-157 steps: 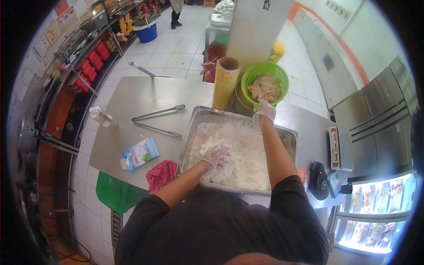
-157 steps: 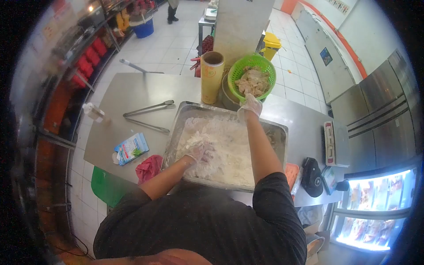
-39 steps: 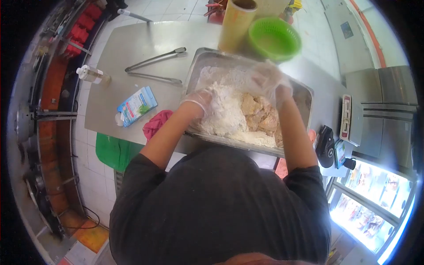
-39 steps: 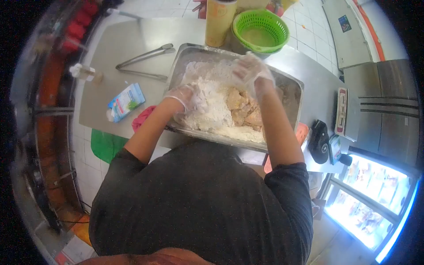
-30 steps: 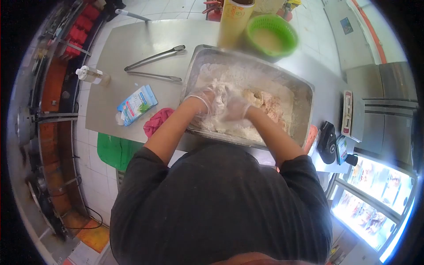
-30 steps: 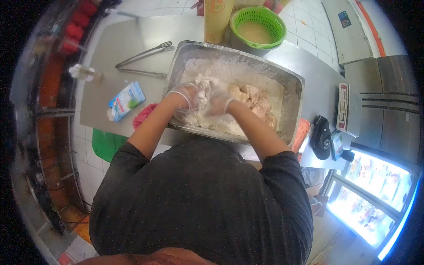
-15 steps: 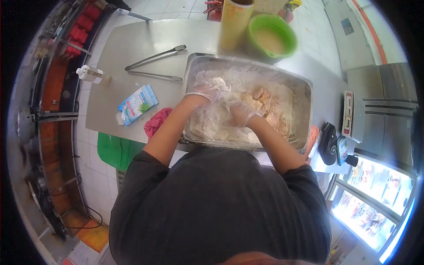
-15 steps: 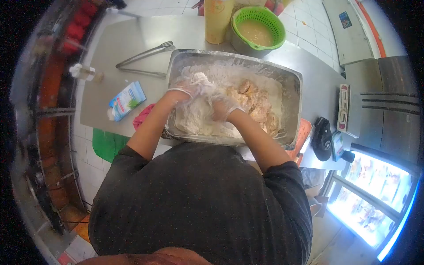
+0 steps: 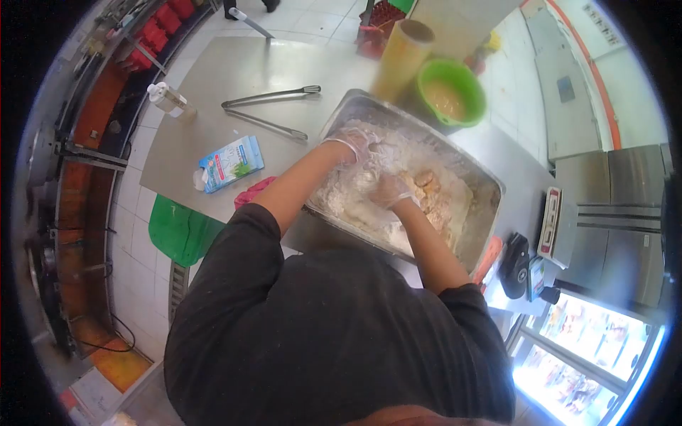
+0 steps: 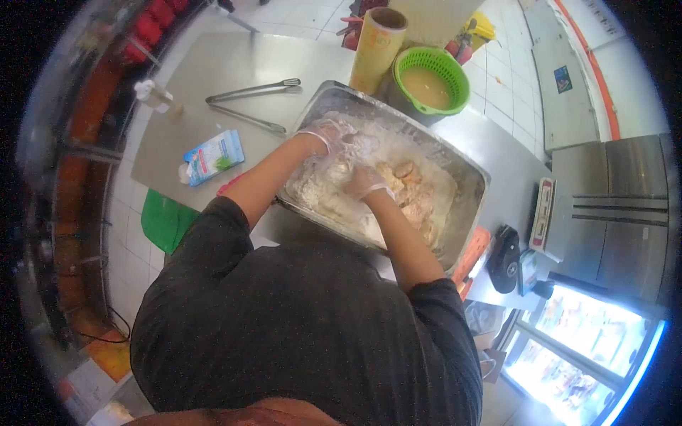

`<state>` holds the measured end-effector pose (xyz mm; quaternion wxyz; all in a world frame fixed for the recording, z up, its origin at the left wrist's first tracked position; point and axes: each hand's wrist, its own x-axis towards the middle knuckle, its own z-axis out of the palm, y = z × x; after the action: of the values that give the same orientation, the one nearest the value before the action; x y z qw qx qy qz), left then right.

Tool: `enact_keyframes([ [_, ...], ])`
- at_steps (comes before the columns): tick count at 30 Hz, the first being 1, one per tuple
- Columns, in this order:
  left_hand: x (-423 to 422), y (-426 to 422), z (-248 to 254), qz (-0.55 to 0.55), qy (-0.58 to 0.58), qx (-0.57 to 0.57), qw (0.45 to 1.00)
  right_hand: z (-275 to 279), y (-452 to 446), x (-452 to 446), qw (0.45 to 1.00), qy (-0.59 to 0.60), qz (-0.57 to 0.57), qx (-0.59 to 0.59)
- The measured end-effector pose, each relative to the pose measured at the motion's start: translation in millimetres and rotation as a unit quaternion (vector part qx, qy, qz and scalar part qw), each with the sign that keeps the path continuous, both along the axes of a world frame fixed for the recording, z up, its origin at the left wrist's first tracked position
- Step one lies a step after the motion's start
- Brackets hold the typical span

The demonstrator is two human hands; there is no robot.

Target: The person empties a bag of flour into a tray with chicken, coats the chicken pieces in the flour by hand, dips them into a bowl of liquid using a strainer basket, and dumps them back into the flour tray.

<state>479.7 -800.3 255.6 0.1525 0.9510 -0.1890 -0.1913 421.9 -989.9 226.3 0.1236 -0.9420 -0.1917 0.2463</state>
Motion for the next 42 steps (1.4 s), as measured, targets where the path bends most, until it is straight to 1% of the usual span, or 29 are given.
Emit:
enact_keyframes([
  [3, -1, -12, 0, -0.022, -0.062, 0.008, 0.998, 31, -8, 0, 1.0, -0.017, -0.014, 0.016],
  [5, -2, -29, 13, -0.068, -0.006, 0.051, 0.996, 38, -13, -5, 0.999, -0.04, -0.002, 0.037],
  [7, 8, -37, -18, -0.137, -0.025, 0.067, 0.988, 26, -18, -11, 0.992, -0.05, 0.06, 0.1],
  [9, 10, -47, -48, -0.036, -0.084, 0.047, 0.995, -1, -19, -12, 0.995, -0.031, 0.073, 0.06],
  [11, 26, -49, -97, -0.042, -0.11, 0.05, 0.992, -28, -15, -22, 0.985, -0.122, 0.028, 0.121],
  [12, 26, -47, -73, -0.05, -0.081, 0.074, 0.993, -28, -8, -24, 0.989, -0.106, -0.009, 0.106],
  [13, 16, -46, -20, -0.062, -0.039, 0.111, 0.991, -25, -3, -22, 0.991, -0.086, -0.047, 0.093],
  [15, -6, -46, 52, -0.078, 0.002, 0.142, 0.987, 3, 1, -14, 0.996, -0.055, -0.021, 0.072],
  [17, 13, -48, 3, -0.076, 0.013, 0.13, 0.989, 25, 2, -9, 0.999, -0.015, 0.005, 0.052],
  [19, 13, -40, 2, -0.074, 0.028, 0.118, 0.99, 41, -1, -2, 0.997, 0.01, 0.056, -0.043],
  [20, 10, -36, 0, -0.008, 0.039, 0.084, 0.996, 46, -6, -7, 0.997, 0.006, 0.057, -0.043],
  [21, 8, -33, 4, 0.057, 0.051, 0.049, 0.996, 57, -11, -17, 0.995, -0.069, 0.053, 0.059],
  [22, 11, -28, 0, 0.058, 0.049, 0.048, 0.996, 70, -15, -24, 0.976, -0.141, 0.049, 0.158],
  [23, 13, -23, -4, 0.055, 0.056, 0.047, 0.996, 83, -15, -25, 0.976, -0.142, 0.05, 0.158],
  [24, 15, -19, -4, 0.057, 0.065, 0.04, 0.995, 96, -11, -24, 0.973, -0.04, -0.035, 0.225],
  [26, 19, -13, -6, 0.063, 0.082, 0.012, 0.995, 83, -16, -17, 0.947, 0.07, -0.121, 0.288],
  [28, 19, -10, -7, 0.073, 0.096, -0.028, 0.992, 29, -32, -1, 0.842, 0.132, -0.287, 0.437],
  [29, 15, -10, -6, 0.078, 0.098, -0.051, 0.991, 23, -32, -3, 0.84, 0.139, -0.289, 0.437],
  [30, 12, -12, -8, 0.083, 0.099, -0.075, 0.989, 20, -30, -4, 0.878, -0.015, -0.224, 0.423],
  [32, -4, -21, -14, 0.082, 0.08, -0.117, 0.987, 14, -18, -6, 0.888, -0.165, -0.157, 0.399],
  [34, -25, -29, -7, 0.116, 0.073, -0.184, 0.973, 18, 3, -2, 0.855, -0.131, -0.203, 0.458],
  [35, -37, -28, 4, 0.177, 0.084, -0.248, 0.949, 25, 1, -3, 0.855, -0.129, -0.204, 0.46],
  [36, -52, -28, 30, 0.25, 0.086, -0.325, 0.908, 48, -3, -9, 0.847, -0.05, -0.24, 0.471],
  [37, -44, -24, 26, 0.251, 0.085, -0.325, 0.908, 63, -5, -12, 0.834, 0.03, -0.274, 0.478],
  [38, -30, -18, 20, 0.19, -0.004, -0.192, 0.963, 68, -3, -11, 0.835, 0.031, -0.273, 0.477],
  [39, -20, -15, 10, 0.124, -0.092, -0.053, 0.987, 72, -2, -9, 0.796, 0.033, -0.315, 0.516],
  [40, -18, -16, -3, 0.124, -0.092, -0.053, 0.987, 73, -2, -9, 0.753, 0.035, -0.357, 0.552],
  [41, -18, -19, -16, 0.115, -0.054, -0.09, 0.988, 61, -4, -6, 0.752, 0.036, -0.358, 0.551],
  [42, -15, -21, -32, 0.106, -0.017, -0.126, 0.986, 41, -10, 1, 0.769, 0.047, -0.298, 0.564],
])
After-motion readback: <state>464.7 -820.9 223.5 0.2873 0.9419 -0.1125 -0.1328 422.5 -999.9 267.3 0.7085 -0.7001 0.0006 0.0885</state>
